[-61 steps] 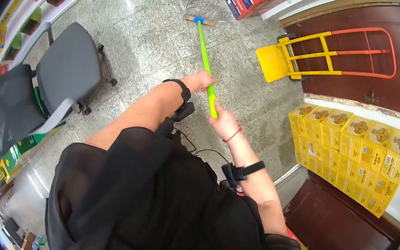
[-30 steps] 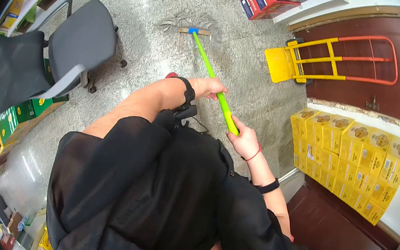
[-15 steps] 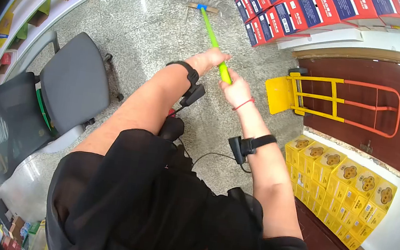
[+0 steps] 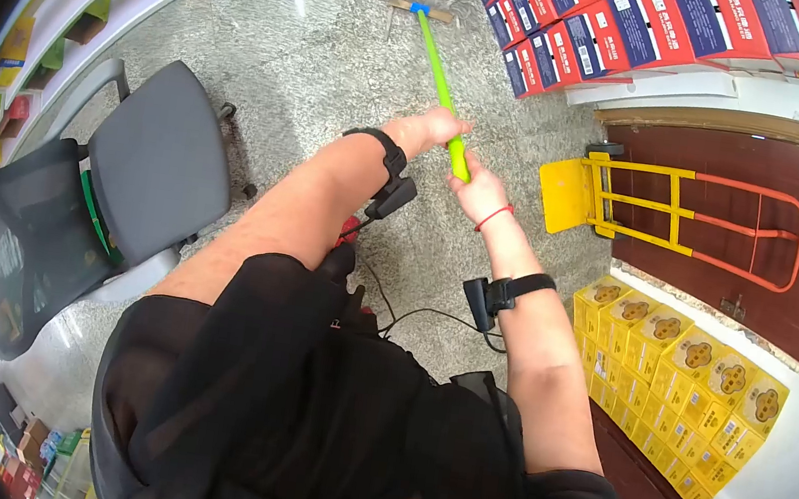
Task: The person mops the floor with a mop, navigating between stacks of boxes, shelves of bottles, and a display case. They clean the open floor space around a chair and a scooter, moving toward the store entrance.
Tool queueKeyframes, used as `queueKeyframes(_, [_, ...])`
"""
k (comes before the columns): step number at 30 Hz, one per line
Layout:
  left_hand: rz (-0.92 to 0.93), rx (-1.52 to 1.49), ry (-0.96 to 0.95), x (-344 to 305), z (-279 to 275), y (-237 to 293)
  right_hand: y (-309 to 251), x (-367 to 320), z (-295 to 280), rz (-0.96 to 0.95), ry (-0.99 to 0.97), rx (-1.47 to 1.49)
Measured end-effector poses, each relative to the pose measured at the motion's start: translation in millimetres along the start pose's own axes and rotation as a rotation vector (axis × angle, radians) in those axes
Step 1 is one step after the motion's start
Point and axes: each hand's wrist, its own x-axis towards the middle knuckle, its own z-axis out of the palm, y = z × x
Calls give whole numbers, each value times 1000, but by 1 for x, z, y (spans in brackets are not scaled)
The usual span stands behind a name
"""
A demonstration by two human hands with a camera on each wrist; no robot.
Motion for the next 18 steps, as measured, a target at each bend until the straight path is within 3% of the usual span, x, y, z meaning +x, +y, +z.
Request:
queueKeyframes(4, [-51,7,-18,-23,12,-35,7,-48,23,-43,-60,-42])
queueKeyframes(8, [-13,6,-47,-51,40,-104,23,-128,47,-56,-139,-21])
queueKeyframes(9, [-9,7,-48,-80,46,-100,30,-151,54,-55,-135,-22])
queueKeyframes(11, [-189,153,-131,-154,57,-79,47,-195,70,-67,-160,21])
queueKeyframes(14, [-274,255,-290,-187,89,-122,63,-264,81,-159,-82,87])
queueKeyframes(18, [-333,363,-492,-225,130,-163,82,-341,87,-112,-100,133])
